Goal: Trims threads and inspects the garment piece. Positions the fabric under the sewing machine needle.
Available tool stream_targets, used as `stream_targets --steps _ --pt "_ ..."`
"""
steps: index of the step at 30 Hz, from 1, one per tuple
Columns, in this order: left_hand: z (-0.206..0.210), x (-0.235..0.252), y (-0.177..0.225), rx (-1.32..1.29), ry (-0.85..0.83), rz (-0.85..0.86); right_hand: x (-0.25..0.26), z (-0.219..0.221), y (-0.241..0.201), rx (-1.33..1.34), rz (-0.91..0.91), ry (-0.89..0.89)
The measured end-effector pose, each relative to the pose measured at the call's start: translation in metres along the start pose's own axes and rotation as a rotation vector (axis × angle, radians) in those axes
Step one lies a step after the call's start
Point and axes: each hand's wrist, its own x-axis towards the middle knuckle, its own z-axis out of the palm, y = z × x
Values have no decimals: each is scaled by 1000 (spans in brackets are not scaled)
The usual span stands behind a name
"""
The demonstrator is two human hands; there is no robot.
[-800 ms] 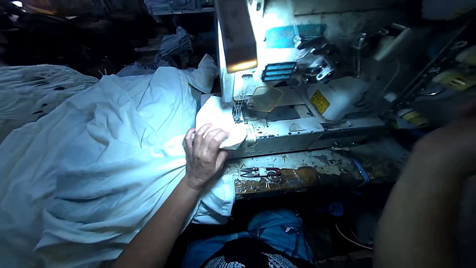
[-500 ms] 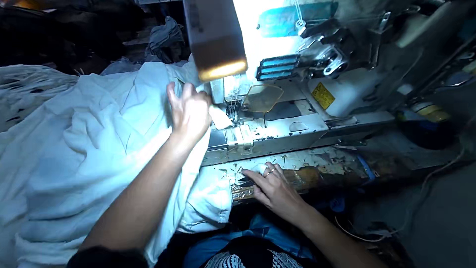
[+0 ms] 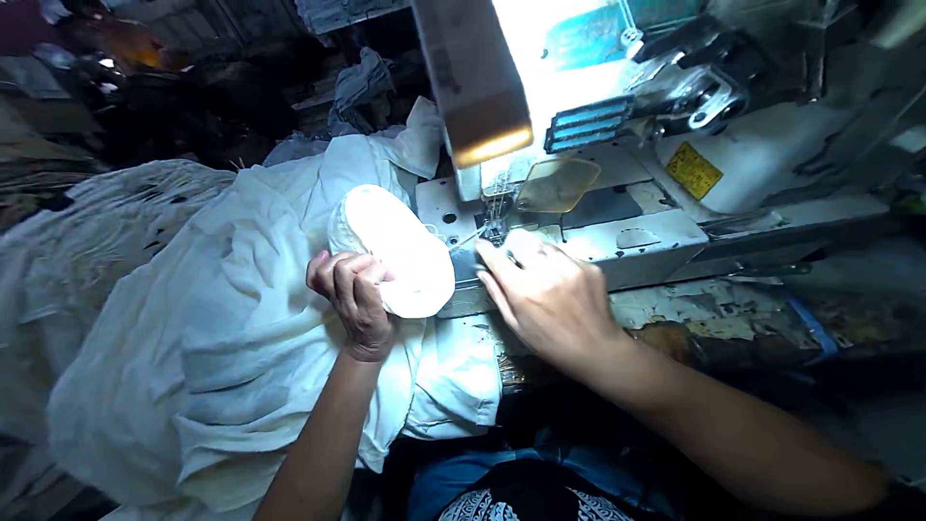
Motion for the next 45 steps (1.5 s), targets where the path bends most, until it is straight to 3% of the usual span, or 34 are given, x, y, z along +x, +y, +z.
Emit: stream_targets --steps 3,4,6,8,10,11,13,16,18,19,20,22,24,25,27,29,31,34,37,41,45 --pt "-29 18 -8 -130 -61 22 26 14 2 119 -94 -72" --pt "-50 31 -32 -130 -69 -5 22 8 6 170 -112 -51" --pt "-100 46 -121 12 35 -109 -6 -7 14 200 -133 -14" --pt "-180 62 -193 383 -35 -503 -41 -2 26 154 -150 -51" --pt "-265 77 -217 570 -62 -1029 -69 13 35 136 -172 -119" --pt "-295 78 -221 572 19 -1121 -78 19 35 149 -166 -127" --pt "-321 61 -221 424 195 -1054 -84 18 32 210 -134 -129" --pt "-305 45 -199 -103 328 -905 -64 1 16 404 -96 -49" --pt "-266 64 -137 -380 57 -825 -47 -8 3 669 -17 68" --pt "-230 79 -86 -527 -61 -782 -42 -16 -4 798 42 109" --pt "-194 86 -37 -700 -242 -666 -37 -23 -12 899 105 150" --pt "-109 81 27 -1096 -676 -255 -40 -35 -17 1004 188 225" --pt "-37 60 63 -1112 -924 -5 -55 -42 -12 990 263 253" --pt "-18 49 72 -997 -916 12 -66 -45 -6 954 314 242" --pt "-15 38 80 -918 -761 -153 -94 -51 9 860 406 199" --pt "-42 26 88 -913 -541 -405 -126 -50 21 764 486 147" --pt "-67 -5 114 -881 -455 -578 -154 -42 27 650 481 88" --pt "-71 -51 170 -911 -509 -581 -165 -13 30 408 312 14" --pt "-51 -67 196 -591 -595 -481 -145 6 31 373 208 -87" --pt "-31 -62 199 -283 -585 -451 -117 -5 29 612 234 -185" --pt "-45 -37 163 -473 -645 -642 -99 -19 20 784 240 -163"
